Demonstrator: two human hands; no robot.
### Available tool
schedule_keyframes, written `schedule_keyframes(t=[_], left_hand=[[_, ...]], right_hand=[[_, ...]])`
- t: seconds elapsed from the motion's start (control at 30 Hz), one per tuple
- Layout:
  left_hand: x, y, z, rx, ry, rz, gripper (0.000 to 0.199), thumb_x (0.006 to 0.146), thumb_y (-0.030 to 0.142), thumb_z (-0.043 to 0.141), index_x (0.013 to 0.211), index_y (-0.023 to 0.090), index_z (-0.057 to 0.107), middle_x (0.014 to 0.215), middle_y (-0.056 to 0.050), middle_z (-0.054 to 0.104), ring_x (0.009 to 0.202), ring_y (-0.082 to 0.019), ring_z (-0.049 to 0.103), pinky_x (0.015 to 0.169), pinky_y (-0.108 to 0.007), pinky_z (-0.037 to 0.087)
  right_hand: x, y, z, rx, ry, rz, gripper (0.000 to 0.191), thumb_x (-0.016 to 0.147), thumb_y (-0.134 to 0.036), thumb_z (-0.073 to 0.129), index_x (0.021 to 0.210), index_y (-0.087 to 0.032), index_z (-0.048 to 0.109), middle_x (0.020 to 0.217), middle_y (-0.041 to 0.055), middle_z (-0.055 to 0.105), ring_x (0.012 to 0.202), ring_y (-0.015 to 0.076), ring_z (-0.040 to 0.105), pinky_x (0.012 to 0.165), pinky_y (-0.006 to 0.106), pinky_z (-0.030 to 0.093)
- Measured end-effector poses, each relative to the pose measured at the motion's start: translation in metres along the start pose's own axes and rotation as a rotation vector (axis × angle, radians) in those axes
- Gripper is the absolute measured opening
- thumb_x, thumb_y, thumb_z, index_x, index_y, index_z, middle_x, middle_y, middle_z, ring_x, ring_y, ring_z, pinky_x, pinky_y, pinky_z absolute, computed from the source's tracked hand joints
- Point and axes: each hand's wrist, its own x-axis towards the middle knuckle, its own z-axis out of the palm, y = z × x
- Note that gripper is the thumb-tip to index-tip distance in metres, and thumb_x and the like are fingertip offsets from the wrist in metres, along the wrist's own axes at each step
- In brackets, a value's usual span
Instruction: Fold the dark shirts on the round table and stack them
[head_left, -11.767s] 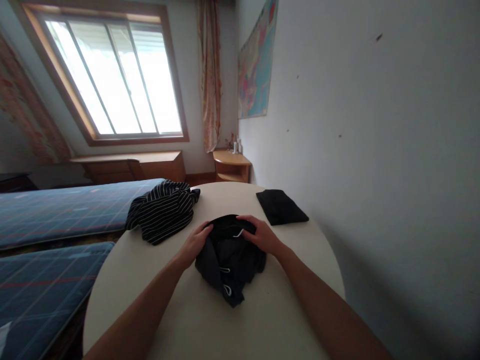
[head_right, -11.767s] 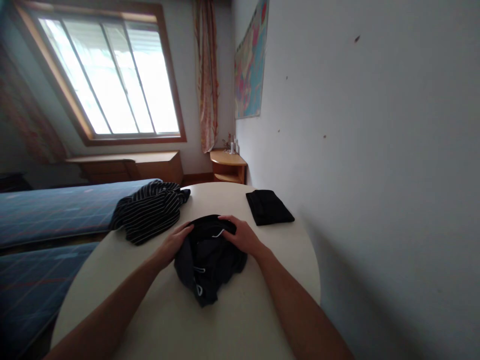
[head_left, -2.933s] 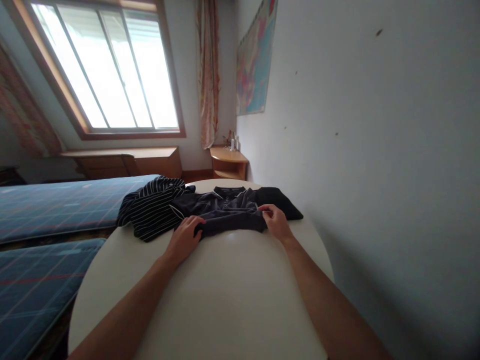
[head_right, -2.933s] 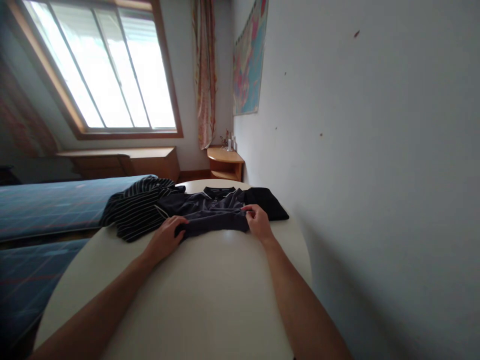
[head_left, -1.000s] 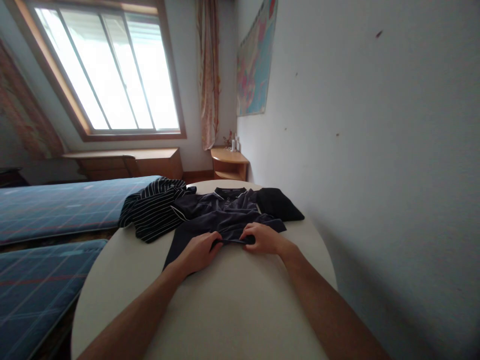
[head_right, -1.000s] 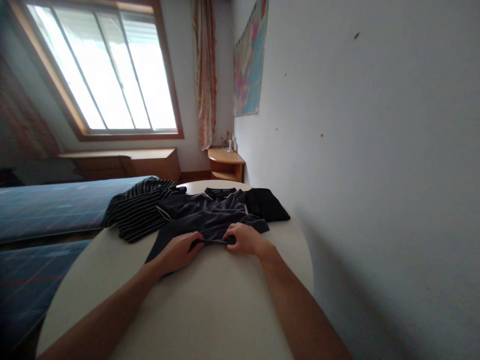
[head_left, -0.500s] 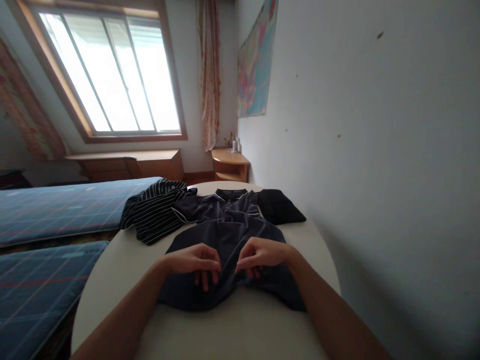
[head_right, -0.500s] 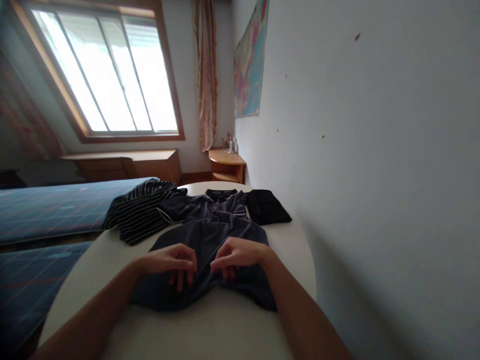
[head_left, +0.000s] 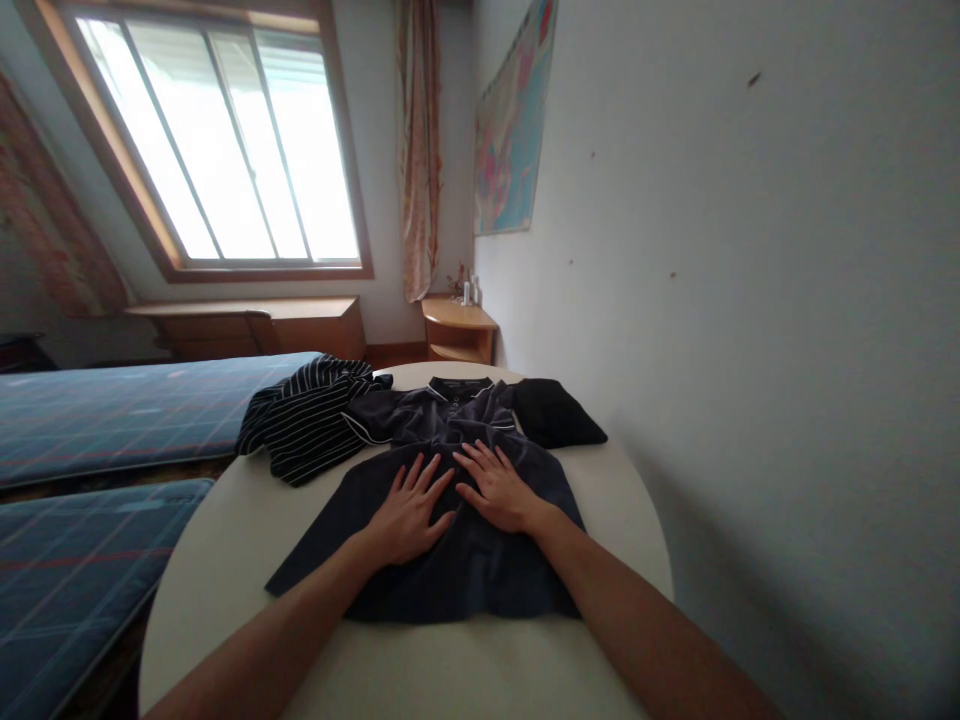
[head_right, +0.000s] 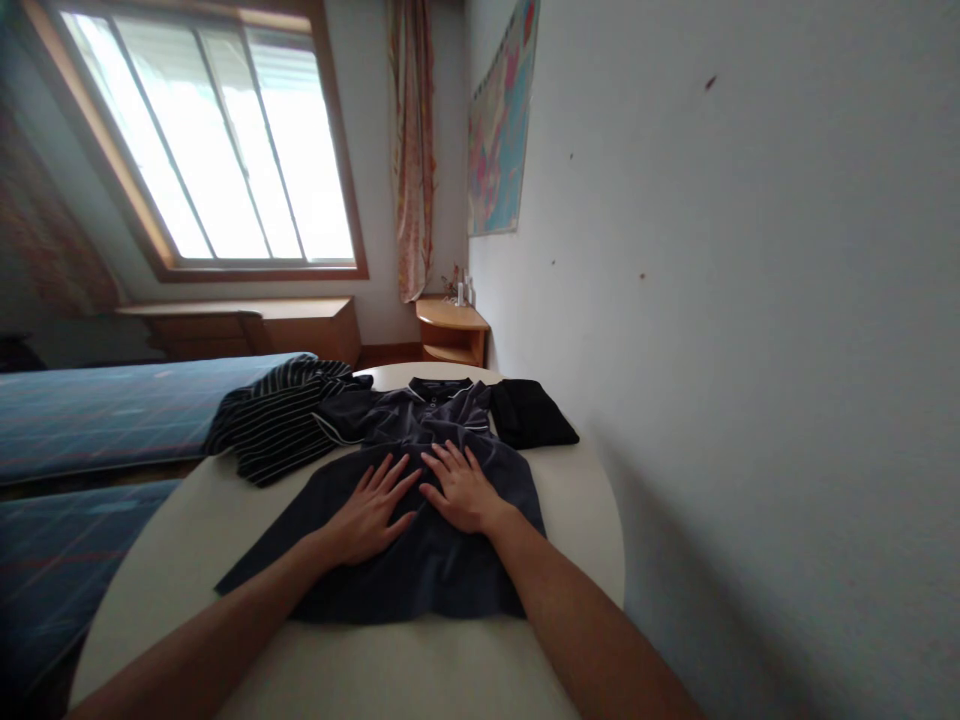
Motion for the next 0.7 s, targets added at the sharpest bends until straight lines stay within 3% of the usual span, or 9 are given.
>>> schedule_keyframes(t=[0.17,0.3,0.37,0.43,0.57,0.7], left_hand=[[-0.016,0.015,0.005,0.014,0.005,-0.086,0.067,0.094,0.053,0.046,0.154,0.026,0.032,0.163,-0.011,0.021,0.15,-0.039,0.012,0.116,-0.066,0.014],[-0.045,0.032,0.008,-0.017,-0.027,-0.097,0.07,0.093,0.057,0.045,0.155,0.028,0.029,0.163,-0.01,0.02,0.149,-0.042,0.01,0.114,-0.068,0.015],[-0.055,0.038,0.002,-0.053,-0.074,-0.072,0.072,0.091,0.06,0.047,0.154,0.028,0.031,0.162,-0.01,0.024,0.149,-0.041,0.013,0.114,-0.065,0.019],[-0.057,0.038,-0.01,-0.093,-0.093,-0.053,0.069,0.09,0.058,0.051,0.15,0.027,0.04,0.157,-0.011,0.037,0.146,-0.04,0.026,0.113,-0.058,0.028],[-0.034,0.009,-0.044,-0.108,0.035,-0.11,0.042,0.093,0.043,0.05,0.131,0.026,0.057,0.129,-0.01,0.063,0.113,-0.028,0.062,0.099,-0.041,0.046],[0.0,-0.042,-0.073,0.118,0.257,-0.33,0.045,0.094,0.038,0.047,0.136,0.023,0.051,0.133,-0.013,0.055,0.117,-0.031,0.059,0.092,-0.041,0.048]], right_hand=[[-0.015,-0.014,0.004,-0.055,-0.035,0.02,0.064,0.1,-0.059,0.029,0.156,-0.029,0.026,0.165,0.0053,0.012,0.152,0.0309,0.001,0.119,0.06,0.002],[-0.044,-0.027,-0.002,-0.018,-0.114,-0.032,0.065,0.098,-0.058,0.037,0.156,-0.034,0.023,0.165,0.005,0.013,0.151,0.0359,0.001,0.115,0.068,0.002],[-0.06,-0.034,-0.006,0.025,-0.17,-0.053,0.068,0.097,-0.06,0.039,0.157,-0.034,0.02,0.165,0.0066,0.015,0.151,0.0377,0.004,0.114,0.071,0.004],[-0.073,-0.041,-0.01,0.051,-0.216,-0.067,0.071,0.096,-0.064,0.039,0.157,-0.034,0.019,0.164,0.008,0.016,0.15,0.0391,0.006,0.113,0.072,0.004],[-0.08,-0.046,-0.021,0.054,-0.267,-0.071,0.069,0.094,-0.066,0.041,0.154,-0.034,0.031,0.163,0.0085,0.023,0.149,0.0398,0.015,0.114,0.068,0.011],[-0.057,-0.031,-0.038,0.029,-0.107,-0.04,0.044,0.099,-0.05,0.041,0.132,-0.028,0.06,0.138,0.0085,0.058,0.126,0.0281,0.052,0.106,0.045,0.037]])
